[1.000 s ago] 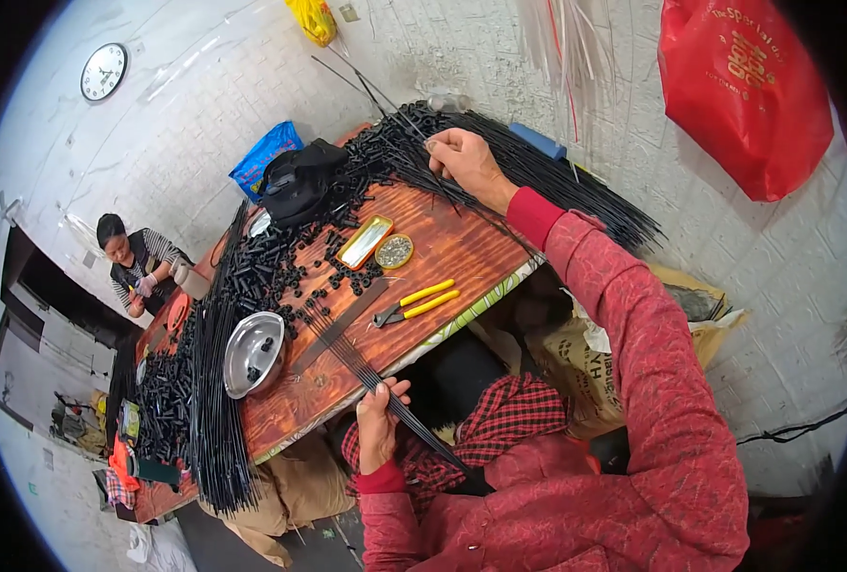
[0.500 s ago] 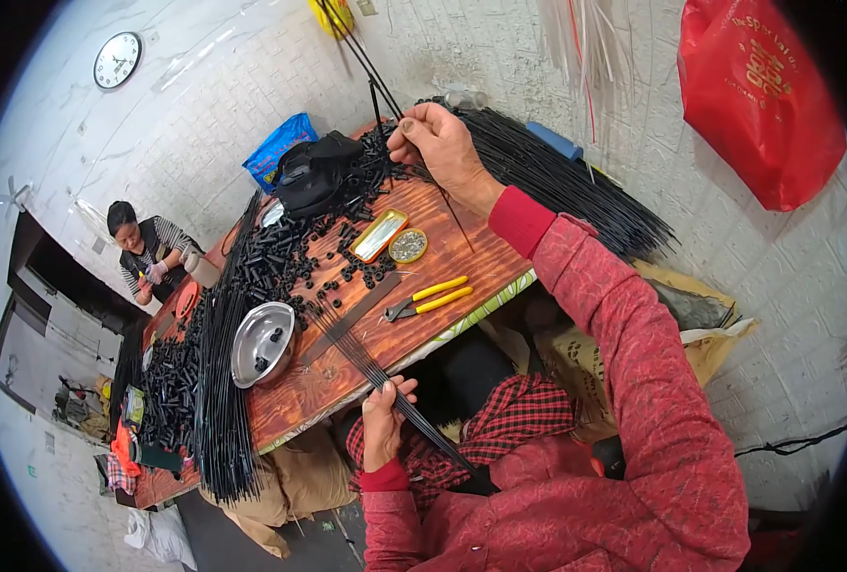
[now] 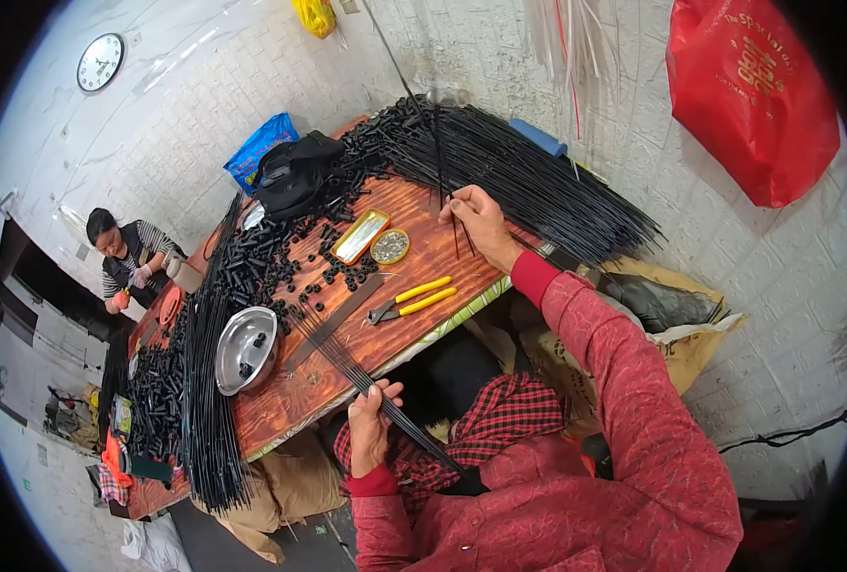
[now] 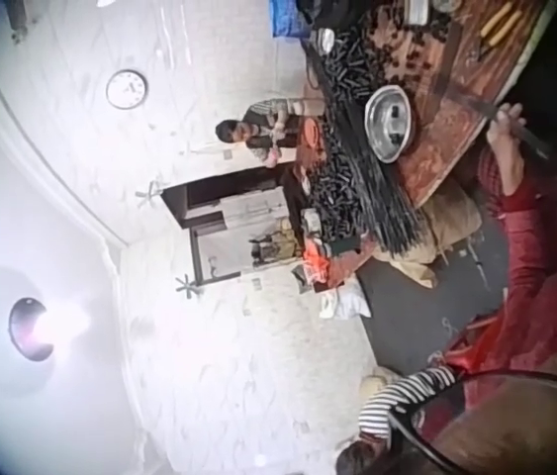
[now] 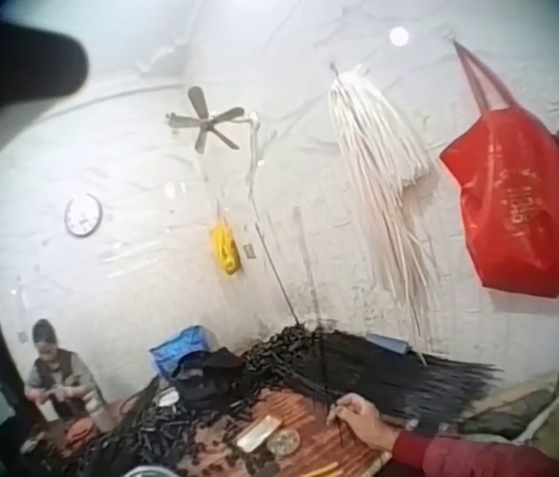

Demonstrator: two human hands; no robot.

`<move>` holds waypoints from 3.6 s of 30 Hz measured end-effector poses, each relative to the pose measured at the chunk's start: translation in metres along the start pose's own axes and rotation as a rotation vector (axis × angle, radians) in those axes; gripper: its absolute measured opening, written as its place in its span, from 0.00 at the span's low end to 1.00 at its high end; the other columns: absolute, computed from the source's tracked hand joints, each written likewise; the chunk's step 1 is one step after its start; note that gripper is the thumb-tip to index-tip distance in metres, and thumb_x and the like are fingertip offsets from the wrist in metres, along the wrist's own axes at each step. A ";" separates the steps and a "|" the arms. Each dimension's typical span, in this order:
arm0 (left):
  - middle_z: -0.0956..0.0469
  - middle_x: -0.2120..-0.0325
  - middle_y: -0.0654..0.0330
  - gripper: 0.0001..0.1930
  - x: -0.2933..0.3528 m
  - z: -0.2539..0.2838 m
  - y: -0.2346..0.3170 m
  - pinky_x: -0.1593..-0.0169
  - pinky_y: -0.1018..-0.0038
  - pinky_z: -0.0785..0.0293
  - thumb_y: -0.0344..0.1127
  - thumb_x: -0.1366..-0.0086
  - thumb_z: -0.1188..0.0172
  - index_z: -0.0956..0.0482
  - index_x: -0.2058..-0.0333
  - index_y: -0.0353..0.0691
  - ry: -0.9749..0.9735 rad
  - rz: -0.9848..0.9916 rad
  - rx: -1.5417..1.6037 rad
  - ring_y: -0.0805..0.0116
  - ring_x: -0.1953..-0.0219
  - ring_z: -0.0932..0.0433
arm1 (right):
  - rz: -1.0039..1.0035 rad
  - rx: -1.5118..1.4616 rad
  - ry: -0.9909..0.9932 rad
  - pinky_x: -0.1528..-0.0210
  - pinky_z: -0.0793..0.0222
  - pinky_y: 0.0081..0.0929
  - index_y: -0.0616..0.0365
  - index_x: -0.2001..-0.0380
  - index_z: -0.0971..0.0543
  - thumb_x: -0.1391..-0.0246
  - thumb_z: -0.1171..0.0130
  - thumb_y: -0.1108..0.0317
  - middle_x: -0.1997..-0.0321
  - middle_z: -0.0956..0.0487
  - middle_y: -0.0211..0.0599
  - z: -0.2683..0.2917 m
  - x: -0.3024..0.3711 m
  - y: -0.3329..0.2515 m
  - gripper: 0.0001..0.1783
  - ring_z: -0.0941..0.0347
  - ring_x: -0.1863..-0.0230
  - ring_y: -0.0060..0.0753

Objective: The recorder is assembling black rod bundles with plastic connectors at a workbench.

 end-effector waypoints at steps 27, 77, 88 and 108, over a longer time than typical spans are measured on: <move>0.16 0.61 0.51 0.16 -0.005 0.005 -0.004 0.64 0.77 0.22 0.40 0.29 0.43 0.25 0.50 0.32 0.018 -0.063 -0.043 0.71 0.69 0.20 | -0.379 -0.071 -0.160 0.82 0.51 0.12 0.60 0.57 0.24 0.32 0.47 0.61 0.78 0.30 0.24 -0.038 0.150 -0.117 0.12 0.44 0.83 0.10; 0.15 0.60 0.53 0.18 0.006 0.024 0.003 0.62 0.76 0.22 0.43 0.27 0.45 0.24 0.50 0.32 0.016 -0.027 -0.042 0.75 0.68 0.20 | -0.606 0.004 -0.165 0.82 0.48 0.11 0.61 0.58 0.25 0.31 0.48 0.63 0.79 0.30 0.24 -0.054 0.262 -0.098 0.11 0.43 0.84 0.11; 0.15 0.61 0.51 0.16 0.006 0.023 0.007 0.62 0.75 0.22 0.41 0.27 0.46 0.24 0.51 0.33 0.018 -0.022 -0.057 0.73 0.69 0.20 | -0.577 0.101 -0.007 0.81 0.50 0.11 0.64 0.57 0.25 0.31 0.47 0.62 0.80 0.32 0.23 -0.020 0.256 -0.097 0.13 0.44 0.83 0.11; 0.18 0.58 0.47 0.14 0.006 0.018 0.010 0.60 0.76 0.20 0.37 0.26 0.48 0.25 0.52 0.29 -0.041 -0.038 0.037 0.69 0.65 0.19 | -0.682 0.165 -0.298 0.77 0.37 0.15 0.62 0.61 0.26 0.34 0.47 0.67 0.74 0.23 0.28 -0.104 0.333 -0.033 0.08 0.33 0.79 0.13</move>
Point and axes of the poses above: each hand's wrist, its own x-axis away from the middle knuckle, its own z-axis out of the back of the hand, y = z × x, the point moved 2 cm from there along -x, towards the middle knuckle
